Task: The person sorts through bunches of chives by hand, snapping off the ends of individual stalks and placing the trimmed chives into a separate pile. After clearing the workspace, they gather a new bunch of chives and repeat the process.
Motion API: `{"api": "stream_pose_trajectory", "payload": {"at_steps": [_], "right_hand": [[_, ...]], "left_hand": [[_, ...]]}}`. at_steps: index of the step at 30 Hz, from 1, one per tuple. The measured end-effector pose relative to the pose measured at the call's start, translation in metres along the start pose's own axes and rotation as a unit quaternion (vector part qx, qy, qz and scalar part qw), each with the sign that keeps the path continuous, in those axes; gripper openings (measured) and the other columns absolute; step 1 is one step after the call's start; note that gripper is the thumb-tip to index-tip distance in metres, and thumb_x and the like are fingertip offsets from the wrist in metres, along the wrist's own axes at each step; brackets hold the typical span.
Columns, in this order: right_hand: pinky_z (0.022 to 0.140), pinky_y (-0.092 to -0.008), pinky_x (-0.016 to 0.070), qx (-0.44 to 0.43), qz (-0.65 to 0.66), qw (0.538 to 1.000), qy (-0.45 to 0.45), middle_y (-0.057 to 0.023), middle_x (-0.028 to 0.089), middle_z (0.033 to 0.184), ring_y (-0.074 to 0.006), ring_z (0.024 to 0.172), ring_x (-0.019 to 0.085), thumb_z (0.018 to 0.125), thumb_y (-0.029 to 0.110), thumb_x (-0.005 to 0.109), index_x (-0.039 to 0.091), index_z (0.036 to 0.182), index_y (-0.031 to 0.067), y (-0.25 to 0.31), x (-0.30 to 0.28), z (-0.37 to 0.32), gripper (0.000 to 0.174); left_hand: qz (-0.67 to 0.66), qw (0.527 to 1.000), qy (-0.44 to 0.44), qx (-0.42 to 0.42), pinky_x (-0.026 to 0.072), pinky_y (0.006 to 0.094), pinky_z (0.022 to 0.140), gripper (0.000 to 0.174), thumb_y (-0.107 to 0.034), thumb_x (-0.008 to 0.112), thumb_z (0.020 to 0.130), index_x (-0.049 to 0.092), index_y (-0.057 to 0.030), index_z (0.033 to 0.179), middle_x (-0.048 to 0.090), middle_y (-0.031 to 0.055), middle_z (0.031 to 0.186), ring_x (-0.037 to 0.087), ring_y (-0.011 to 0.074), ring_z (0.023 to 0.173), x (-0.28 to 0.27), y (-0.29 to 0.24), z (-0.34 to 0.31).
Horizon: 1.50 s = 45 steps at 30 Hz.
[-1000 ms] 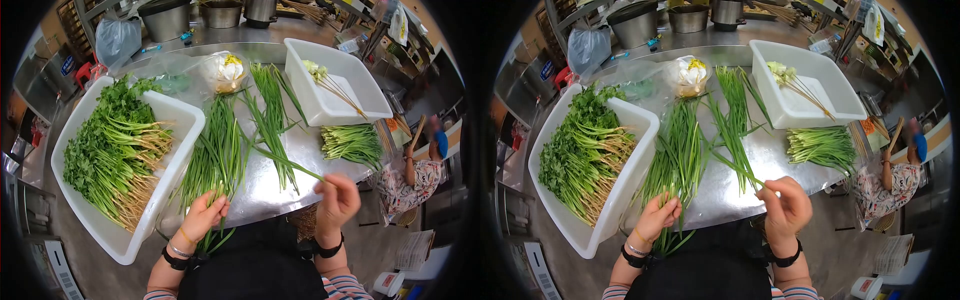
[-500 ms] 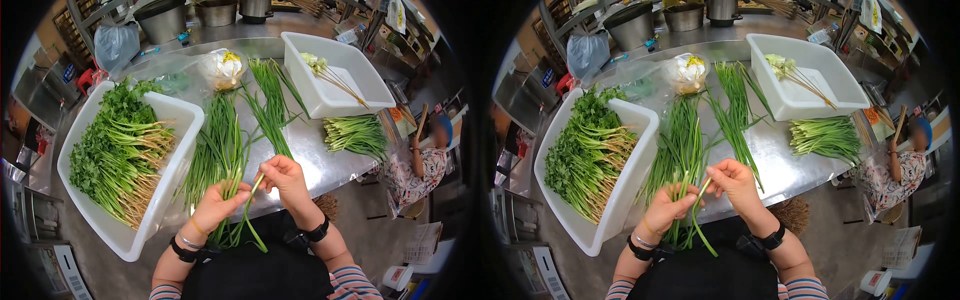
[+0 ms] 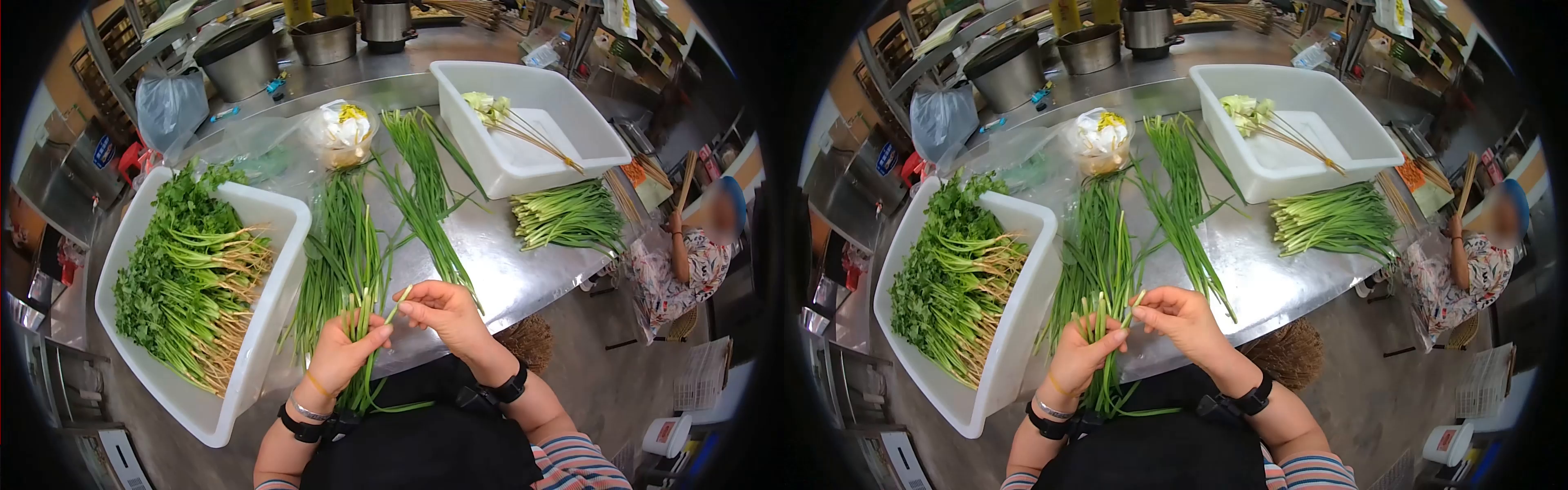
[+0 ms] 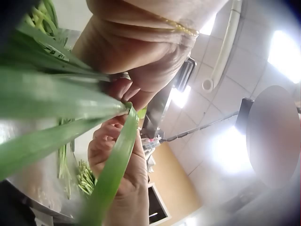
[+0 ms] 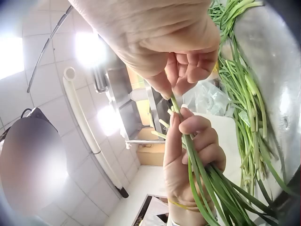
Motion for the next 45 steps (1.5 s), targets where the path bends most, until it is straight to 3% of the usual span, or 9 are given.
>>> {"api": "stream_pose_trajectory", "payload": {"at_steps": [7, 13, 18, 32, 34, 38, 40, 43, 45], "right_hand": [[0.059, -0.0194, 0.0430, 0.015, -0.018, 1.000, 0.011, -0.0034, 0.066, 0.082, -0.0063, 0.067, 0.056, 0.090, 0.015, 0.059, 0.066, 0.099, -0.0008, 0.004, -0.007, -0.004, 0.020], [0.058, -0.0186, 0.0419, -0.003, -0.049, 0.999, -0.011, 0.0003, 0.062, 0.077, -0.0032, 0.066, 0.053, 0.086, 0.008, 0.059, 0.063, 0.088, -0.0009, 0.002, -0.012, -0.008, 0.010], [0.058, -0.0188, 0.0410, -0.007, -0.041, 0.999, -0.011, 0.0014, 0.060, 0.075, -0.0026, 0.066, 0.051, 0.084, 0.008, 0.059, 0.062, 0.084, 0.0003, -0.001, -0.014, -0.006, 0.008], [0.058, -0.0188, 0.0386, -0.008, 0.022, 0.998, 0.062, 0.0021, 0.057, 0.074, -0.0036, 0.067, 0.050, 0.087, 0.012, 0.059, 0.061, 0.086, 0.0023, 0.012, -0.010, -0.019, 0.010], [0.057, -0.0189, 0.0384, -0.056, -0.158, 0.984, 0.062, 0.0014, 0.058, 0.075, -0.0035, 0.065, 0.050, 0.088, 0.014, 0.060, 0.062, 0.087, 0.0027, 0.025, -0.004, -0.024, 0.011], [0.056, -0.0189, 0.0400, 0.067, -0.036, 0.997, 0.010, 0.0003, 0.061, 0.078, -0.0037, 0.064, 0.051, 0.086, 0.013, 0.065, 0.062, 0.090, 0.0013, 0.004, -0.024, -0.021, 0.013], [0.056, -0.0196, 0.0409, 0.012, -0.047, 0.999, -0.014, 0.0002, 0.061, 0.077, -0.0040, 0.064, 0.051, 0.086, 0.014, 0.065, 0.063, 0.090, 0.0013, 0.003, -0.017, -0.016, 0.014], [0.059, -0.0215, 0.0439, -0.002, -0.031, 1.000, 0.003, 0.0001, 0.061, 0.075, -0.0064, 0.064, 0.053, 0.085, 0.018, 0.067, 0.065, 0.094, 0.0023, -0.011, -0.010, -0.009, 0.018], [0.071, -0.0243, 0.0478, 0.011, -0.133, 0.991, 0.013, 0.0005, 0.064, 0.082, -0.0107, 0.075, 0.059, 0.083, 0.021, 0.070, 0.066, 0.098, 0.0046, -0.036, -0.021, 0.001, 0.022]], "left_hand": [[0.000, 0.998, 0.024, -0.055, 0.0347, 0.0196, 0.053, 0.013, -0.015, 0.066, 0.085, 0.063, -0.0038, 0.090, 0.061, -0.0001, 0.070, 0.047, 0.0041, 0.058, 0.004, 0.000, -0.001], [0.023, 0.999, 0.025, -0.008, 0.0247, 0.0157, 0.040, 0.014, -0.015, 0.066, 0.085, 0.061, -0.0031, 0.092, 0.063, 0.0030, 0.071, 0.038, 0.0008, 0.045, 0.008, 0.002, -0.001], [-0.061, 0.992, 0.072, -0.087, 0.0278, 0.0179, 0.044, 0.018, -0.018, 0.064, 0.087, 0.063, -0.0013, 0.093, 0.062, 0.0000, 0.072, 0.038, 0.0010, 0.048, 0.011, 0.007, -0.003], [-0.018, 1.000, 0.008, 0.008, 0.0258, 0.0161, 0.040, 0.015, -0.015, 0.065, 0.086, 0.060, -0.0024, 0.092, 0.062, 0.0013, 0.070, 0.037, 0.0006, 0.045, 0.004, 0.003, -0.001], [-0.025, 1.000, 0.007, 0.003, 0.0256, 0.0161, 0.040, 0.015, -0.015, 0.065, 0.086, 0.060, -0.0023, 0.092, 0.062, 0.0015, 0.070, 0.037, 0.0006, 0.045, 0.002, 0.001, -0.001], [-0.045, 0.997, 0.038, -0.053, 0.0242, 0.0159, 0.040, 0.016, -0.014, 0.064, 0.086, 0.061, -0.0011, 0.094, 0.062, 0.0017, 0.070, 0.036, 0.0003, 0.044, 0.007, 0.006, -0.002], [-0.046, 0.996, 0.056, -0.060, 0.0232, 0.0158, 0.040, 0.016, -0.015, 0.064, 0.086, 0.061, -0.0007, 0.094, 0.062, 0.0017, 0.071, 0.035, 0.0001, 0.044, 0.013, 0.010, -0.001], [0.015, 0.998, 0.056, -0.018, 0.0397, 0.0178, 0.050, 0.019, -0.018, 0.064, 0.087, 0.063, -0.0002, 0.095, 0.063, 0.0023, 0.073, 0.055, 0.0084, 0.059, 0.012, 0.010, -0.005], [0.058, 0.996, -0.011, 0.061, 0.0505, 0.0233, 0.072, 0.021, -0.016, 0.062, 0.088, 0.062, 0.0004, 0.102, 0.065, 0.0068, 0.080, 0.063, 0.0135, 0.073, 0.008, 0.010, 0.002]]}}
Point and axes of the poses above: each hand's wrist, its own z-axis towards the middle knuckle, its own x-axis out of the palm, y = z × x, the point moved 6 cm from there along z, towards the middle knuckle
